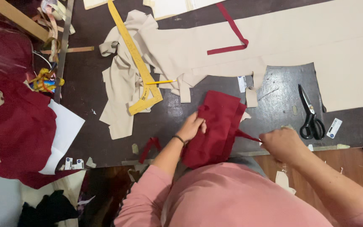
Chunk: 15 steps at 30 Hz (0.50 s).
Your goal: The person cuts a large piece of white paper on a table using scissors. They then pick up a stack of red fabric pieces from the floor, place them on the table, and use a pencil to mark the fabric.
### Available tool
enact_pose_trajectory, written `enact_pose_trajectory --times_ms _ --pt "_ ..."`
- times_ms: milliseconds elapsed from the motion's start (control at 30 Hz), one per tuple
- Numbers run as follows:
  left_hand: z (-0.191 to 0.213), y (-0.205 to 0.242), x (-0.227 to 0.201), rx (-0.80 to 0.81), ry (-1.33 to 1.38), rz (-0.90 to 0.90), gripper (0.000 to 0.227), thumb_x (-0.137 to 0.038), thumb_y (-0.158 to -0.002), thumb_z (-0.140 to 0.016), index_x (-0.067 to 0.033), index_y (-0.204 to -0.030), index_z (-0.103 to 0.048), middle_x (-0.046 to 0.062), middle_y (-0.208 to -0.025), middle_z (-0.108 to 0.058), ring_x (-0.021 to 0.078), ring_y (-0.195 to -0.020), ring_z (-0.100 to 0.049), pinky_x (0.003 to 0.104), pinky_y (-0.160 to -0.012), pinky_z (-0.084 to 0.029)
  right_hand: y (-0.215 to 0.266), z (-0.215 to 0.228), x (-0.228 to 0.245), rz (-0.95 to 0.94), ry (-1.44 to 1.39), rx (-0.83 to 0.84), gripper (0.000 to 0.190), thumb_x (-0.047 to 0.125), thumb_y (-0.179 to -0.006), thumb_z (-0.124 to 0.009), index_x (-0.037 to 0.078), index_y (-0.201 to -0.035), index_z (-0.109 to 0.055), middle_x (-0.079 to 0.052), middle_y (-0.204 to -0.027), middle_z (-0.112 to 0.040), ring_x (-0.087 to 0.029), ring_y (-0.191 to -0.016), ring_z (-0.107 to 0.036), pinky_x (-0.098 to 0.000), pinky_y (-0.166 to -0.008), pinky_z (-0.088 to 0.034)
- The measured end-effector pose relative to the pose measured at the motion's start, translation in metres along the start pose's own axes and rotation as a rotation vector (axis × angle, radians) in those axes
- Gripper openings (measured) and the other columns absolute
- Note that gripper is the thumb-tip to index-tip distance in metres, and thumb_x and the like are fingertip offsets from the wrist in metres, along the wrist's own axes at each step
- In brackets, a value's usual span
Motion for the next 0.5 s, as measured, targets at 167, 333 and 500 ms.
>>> enact_pose_trajectory --times_ms 167,333,500 --pt "-0.024 0.01 -0.084 -0.029 -0.023 0.262 0.052 -0.066 -0.099 -0.049 -0.0162 -0.097 -0.064 0.007 -0.081 -0.072 0.0284 -0.096 -0.07 0.044 -0.085 -0.052 -0.002 0.151 0.05 0.238 -0.193 0.112 0.012 0.038 -0.089 -0.066 0.029 -0.092 -0.074 -0.004 -0.085 -0.078 -0.027 -0.085 -0.078 -0.0418 -0.075 -0.061" --pt "-0.069 0.016 -0.06 0.473 -0.537 -0.229 0.059 -0.056 -0.094 -0.051 -0.0092 -0.128 -0.06 0.026 -0.125 -0.068 0.0422 -0.121 -0.064 0.054 -0.105 -0.046 -0.071 0.207 0.064 0.259 -0.567 0.094 0.026 0.042 -0.082 -0.078 0.024 -0.101 -0.079 -0.011 -0.094 -0.078 -0.037 -0.1 -0.074 -0.0503 -0.084 -0.06" --pt "-0.047 0.006 -0.044 0.326 -0.151 0.14 0.082 -0.068 -0.102 -0.034 0.0037 -0.121 -0.069 0.027 -0.114 -0.072 0.0363 -0.118 -0.066 0.048 -0.104 -0.05 -0.078 0.191 0.041 0.331 -1.516 -0.342 0.056 0.024 -0.087 -0.083 0.008 -0.135 -0.06 -0.021 -0.12 -0.07 -0.036 -0.12 -0.066 -0.0509 -0.104 -0.051"
Point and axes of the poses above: each hand's wrist, its own y-axis away from the middle knuckle, its own z-axis out of the back of the hand, x = y × z, the point moved 4 cm from there along -y, towards the middle knuckle
